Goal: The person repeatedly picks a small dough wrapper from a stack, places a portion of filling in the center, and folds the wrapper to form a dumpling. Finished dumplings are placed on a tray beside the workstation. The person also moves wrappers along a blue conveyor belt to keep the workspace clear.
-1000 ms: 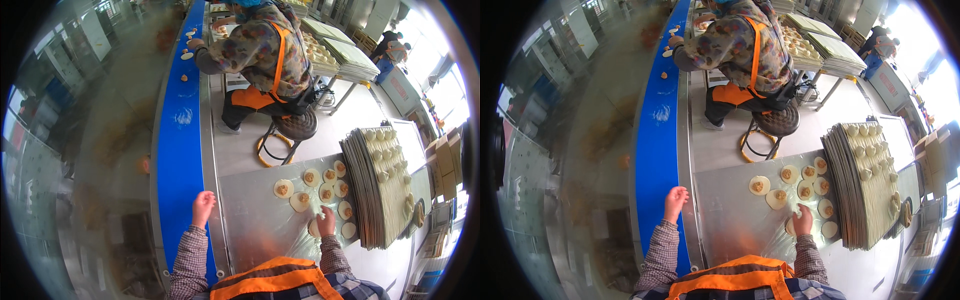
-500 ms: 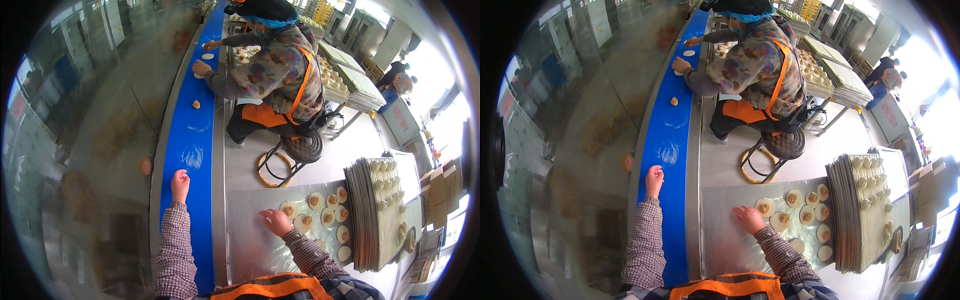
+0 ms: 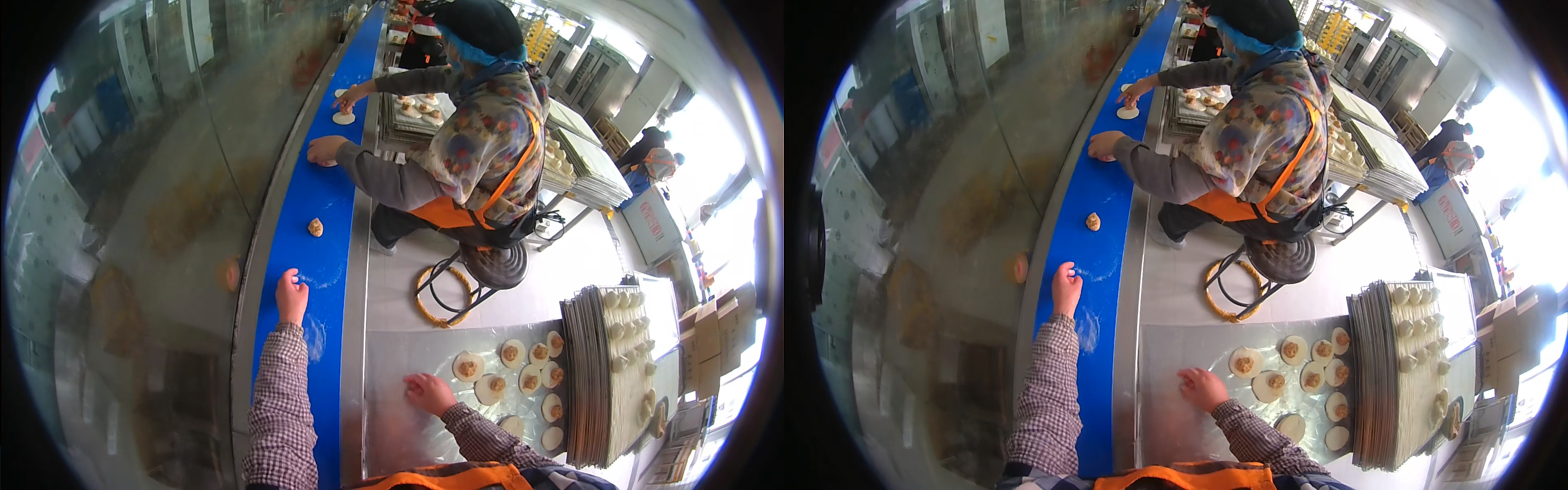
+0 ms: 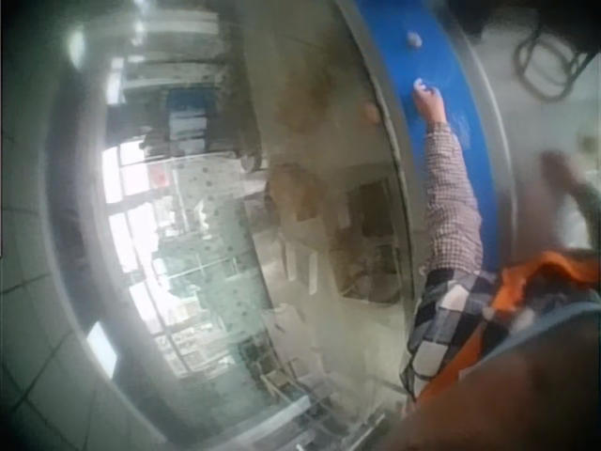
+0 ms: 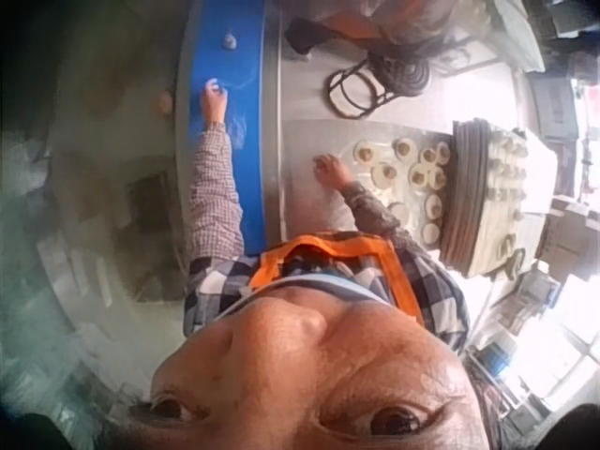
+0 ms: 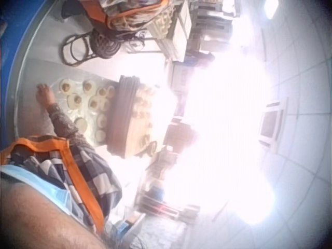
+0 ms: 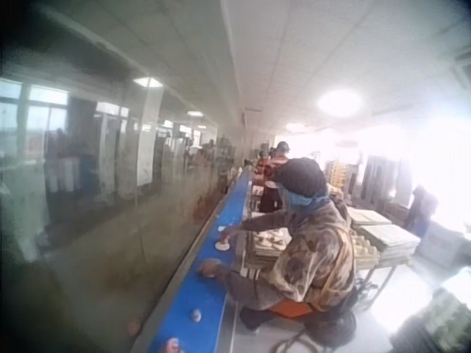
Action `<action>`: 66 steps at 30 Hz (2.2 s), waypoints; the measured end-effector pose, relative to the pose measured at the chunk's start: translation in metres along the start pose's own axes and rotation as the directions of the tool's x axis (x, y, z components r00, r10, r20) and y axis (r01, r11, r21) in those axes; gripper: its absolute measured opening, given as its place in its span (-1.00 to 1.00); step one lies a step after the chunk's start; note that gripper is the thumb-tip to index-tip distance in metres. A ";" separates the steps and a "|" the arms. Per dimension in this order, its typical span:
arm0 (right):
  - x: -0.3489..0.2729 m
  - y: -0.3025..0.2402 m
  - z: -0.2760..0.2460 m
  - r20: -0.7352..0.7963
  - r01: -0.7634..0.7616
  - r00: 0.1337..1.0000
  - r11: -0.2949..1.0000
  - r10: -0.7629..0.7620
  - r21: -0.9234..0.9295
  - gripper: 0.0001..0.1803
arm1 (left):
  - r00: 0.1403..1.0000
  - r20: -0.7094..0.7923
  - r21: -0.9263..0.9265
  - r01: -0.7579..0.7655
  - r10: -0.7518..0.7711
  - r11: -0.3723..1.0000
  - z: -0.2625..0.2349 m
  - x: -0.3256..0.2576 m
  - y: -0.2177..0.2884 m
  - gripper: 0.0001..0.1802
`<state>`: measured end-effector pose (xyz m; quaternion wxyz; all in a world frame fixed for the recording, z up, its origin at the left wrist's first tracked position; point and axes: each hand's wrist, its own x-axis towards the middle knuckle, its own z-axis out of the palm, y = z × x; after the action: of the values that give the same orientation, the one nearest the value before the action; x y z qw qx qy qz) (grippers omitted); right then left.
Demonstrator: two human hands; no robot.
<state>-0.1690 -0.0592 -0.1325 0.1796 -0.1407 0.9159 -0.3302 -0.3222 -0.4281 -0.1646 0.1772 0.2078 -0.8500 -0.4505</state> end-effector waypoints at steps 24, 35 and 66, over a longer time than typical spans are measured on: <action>0.007 0.002 0.004 0.004 -0.007 1.000 0.996 0.007 0.091 -0.70 | 0.997 0.004 0.048 -0.071 0.071 0.996 -0.036 -0.072 0.006 -0.57; 0.176 -0.041 -0.059 -0.188 0.327 0.933 0.942 -0.308 0.078 -0.73 | 0.999 -0.001 -0.311 -0.041 0.043 0.949 -0.047 -0.054 0.001 -0.62; 0.444 -0.176 -0.010 0.193 0.494 0.869 0.828 -0.457 -0.266 -0.46 | 0.974 -0.107 0.105 0.211 -0.200 0.972 -0.180 -0.377 -0.029 -0.78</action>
<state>-0.5462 -0.3515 -0.1145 0.1225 -0.4102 0.8792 -0.2091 0.0918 -0.3739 -0.1364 0.1577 0.3259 -0.8391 -0.4059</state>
